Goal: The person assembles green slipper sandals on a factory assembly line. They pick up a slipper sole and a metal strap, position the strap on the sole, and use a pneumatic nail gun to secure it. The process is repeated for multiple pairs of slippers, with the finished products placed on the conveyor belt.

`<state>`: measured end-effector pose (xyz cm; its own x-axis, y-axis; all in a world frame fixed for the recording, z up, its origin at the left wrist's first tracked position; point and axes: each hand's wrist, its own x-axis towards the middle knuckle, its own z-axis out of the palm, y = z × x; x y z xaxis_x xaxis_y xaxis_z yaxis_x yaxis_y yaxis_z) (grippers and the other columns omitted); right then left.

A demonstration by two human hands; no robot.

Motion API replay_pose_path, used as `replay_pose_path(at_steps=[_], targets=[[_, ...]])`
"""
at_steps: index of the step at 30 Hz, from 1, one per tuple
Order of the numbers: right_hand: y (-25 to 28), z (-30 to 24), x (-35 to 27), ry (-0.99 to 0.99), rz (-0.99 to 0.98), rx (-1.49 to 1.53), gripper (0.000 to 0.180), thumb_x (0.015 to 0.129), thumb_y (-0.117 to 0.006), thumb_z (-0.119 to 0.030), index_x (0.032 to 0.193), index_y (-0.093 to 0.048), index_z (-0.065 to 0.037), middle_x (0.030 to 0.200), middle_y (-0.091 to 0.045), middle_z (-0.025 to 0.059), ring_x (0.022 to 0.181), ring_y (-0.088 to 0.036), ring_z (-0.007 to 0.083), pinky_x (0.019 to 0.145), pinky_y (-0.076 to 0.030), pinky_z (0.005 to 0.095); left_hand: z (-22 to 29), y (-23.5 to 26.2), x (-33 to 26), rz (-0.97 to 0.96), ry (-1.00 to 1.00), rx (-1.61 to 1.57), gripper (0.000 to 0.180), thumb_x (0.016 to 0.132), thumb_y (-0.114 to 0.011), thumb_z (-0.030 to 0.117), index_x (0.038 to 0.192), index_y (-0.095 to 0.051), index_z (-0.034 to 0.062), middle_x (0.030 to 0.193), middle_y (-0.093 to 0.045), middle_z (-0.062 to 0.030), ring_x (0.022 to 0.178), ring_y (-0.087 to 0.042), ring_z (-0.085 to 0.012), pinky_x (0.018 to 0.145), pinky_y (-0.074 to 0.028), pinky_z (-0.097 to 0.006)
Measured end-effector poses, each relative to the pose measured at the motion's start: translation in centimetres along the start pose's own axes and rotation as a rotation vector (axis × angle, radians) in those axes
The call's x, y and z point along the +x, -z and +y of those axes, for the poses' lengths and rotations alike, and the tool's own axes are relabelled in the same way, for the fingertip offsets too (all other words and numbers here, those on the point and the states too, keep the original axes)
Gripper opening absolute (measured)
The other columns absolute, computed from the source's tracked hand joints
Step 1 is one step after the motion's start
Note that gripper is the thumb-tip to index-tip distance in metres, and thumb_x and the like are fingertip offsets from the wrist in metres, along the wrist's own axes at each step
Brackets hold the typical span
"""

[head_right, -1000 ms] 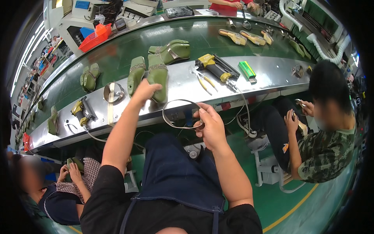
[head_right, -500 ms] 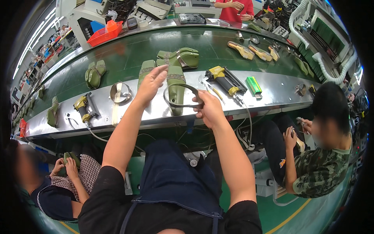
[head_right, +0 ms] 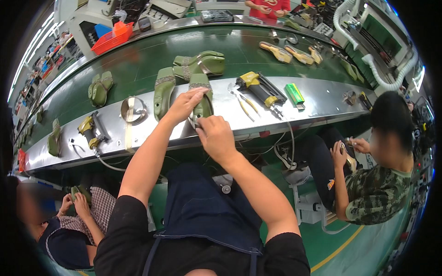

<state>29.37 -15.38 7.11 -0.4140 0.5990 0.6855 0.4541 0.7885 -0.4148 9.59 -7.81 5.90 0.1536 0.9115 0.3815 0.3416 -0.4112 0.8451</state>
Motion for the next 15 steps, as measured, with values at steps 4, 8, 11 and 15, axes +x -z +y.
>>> replay_pose_path(at_steps=[4,8,11,15], targets=[[-1.0,-0.4,-2.4,0.225,-0.031,-0.083,0.021,0.087,-0.070,-0.007,0.107,-0.072,-0.002,0.091,-0.063,0.0100,0.089,-0.064,0.0299,0.078,-0.051,0.0435,-0.7,0.0,-0.3,0.015,-0.050,0.012,0.041,0.113,-0.050,0.034,0.132,-0.073,0.0050,0.138,-0.068,-0.0146,0.137,-0.056,-0.0308,0.120,-0.038,-0.041],[-1.2,-0.5,-4.6,0.265,-0.075,-0.166,0.026,0.085,-0.070,-0.006,0.111,-0.071,0.001,0.115,-0.066,0.0170,0.108,-0.063,0.0329,0.092,-0.051,0.0428,-0.4,-0.3,-0.6,0.016,-0.062,-0.014,0.042,0.113,-0.049,0.036,0.128,-0.075,0.0063,0.140,-0.066,-0.0148,0.140,-0.053,-0.0309,0.121,-0.036,-0.041],[-0.4,0.4,-4.5,0.192,-0.046,-0.007,0.042,0.085,-0.075,-0.009,0.124,-0.066,0.003,0.129,-0.065,0.0210,0.120,-0.062,0.0365,0.100,-0.050,0.0463,-0.1,-0.6,-0.5,0.031,-0.073,-0.021,0.042,0.112,-0.051,0.037,0.129,-0.074,0.0051,0.140,-0.066,-0.0157,0.140,-0.053,-0.0318,0.121,-0.035,-0.041],[-0.6,0.8,-1.4,-0.239,0.133,0.191,0.054,0.092,-0.076,-0.021,0.135,-0.058,0.005,0.135,-0.061,0.0252,0.124,-0.059,0.0427,0.108,-0.046,0.0486,-0.5,-0.3,-0.6,0.016,-0.038,-0.002,0.044,0.113,-0.049,0.034,0.134,-0.070,0.0024,0.147,-0.061,-0.0140,0.142,-0.050,-0.0270,0.122,-0.033,-0.038]])
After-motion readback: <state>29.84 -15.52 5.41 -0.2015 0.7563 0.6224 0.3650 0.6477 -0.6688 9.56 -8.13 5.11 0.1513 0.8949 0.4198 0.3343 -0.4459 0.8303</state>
